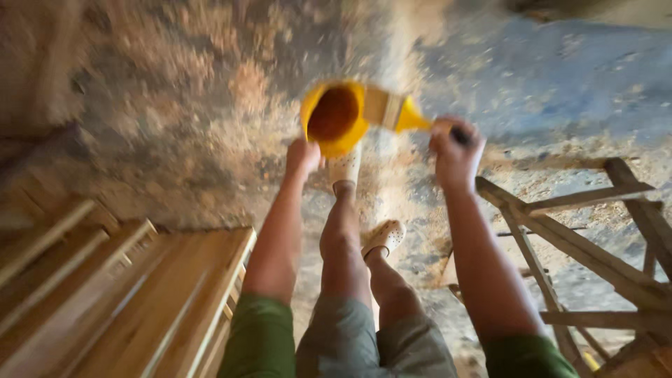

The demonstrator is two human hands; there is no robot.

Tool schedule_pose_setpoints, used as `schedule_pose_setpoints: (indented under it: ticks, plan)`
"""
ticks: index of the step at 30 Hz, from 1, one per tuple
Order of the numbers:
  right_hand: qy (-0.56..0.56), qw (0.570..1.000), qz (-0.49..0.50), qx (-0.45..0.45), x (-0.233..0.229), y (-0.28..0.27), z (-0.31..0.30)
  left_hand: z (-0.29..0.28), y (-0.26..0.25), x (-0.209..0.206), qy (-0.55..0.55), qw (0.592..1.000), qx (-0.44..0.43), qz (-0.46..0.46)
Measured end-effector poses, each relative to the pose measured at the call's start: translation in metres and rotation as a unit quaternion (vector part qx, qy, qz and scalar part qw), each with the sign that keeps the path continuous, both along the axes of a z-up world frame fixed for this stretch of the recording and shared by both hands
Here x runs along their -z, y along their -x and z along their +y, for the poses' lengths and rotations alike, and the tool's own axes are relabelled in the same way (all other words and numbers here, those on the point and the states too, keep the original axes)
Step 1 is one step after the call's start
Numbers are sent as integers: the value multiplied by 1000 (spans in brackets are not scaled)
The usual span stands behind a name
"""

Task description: The person applies a dark wood stain to a rectangular wooden frame using a paintbrush and a yellow container. They dip the brush into the container and brush the stain along the frame's edges and crossbars, working around the frame on a workshop floor.

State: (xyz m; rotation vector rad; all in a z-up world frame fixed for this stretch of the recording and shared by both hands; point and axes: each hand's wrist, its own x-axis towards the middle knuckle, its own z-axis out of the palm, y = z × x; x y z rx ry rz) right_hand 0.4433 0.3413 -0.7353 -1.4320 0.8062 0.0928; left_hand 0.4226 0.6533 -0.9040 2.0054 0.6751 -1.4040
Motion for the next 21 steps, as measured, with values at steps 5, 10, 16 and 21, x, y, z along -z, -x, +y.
schedule_pose_setpoints:
  ticks: [5,10,16,21]
  plan:
    - [119,992,37,-30,-128,62,-16,-44,25,-128,58,998,-16,-6]
    - [121,988,55,76,-242,124,-25,-107,25,-233,110,971,185,-109]
    - [311,940,34,137,-357,189,-88,-222,8,-344,81,861,478,-152]
    - [341,912,3,229,-398,250,-144,-340,8,-471,117,837,525,-98]
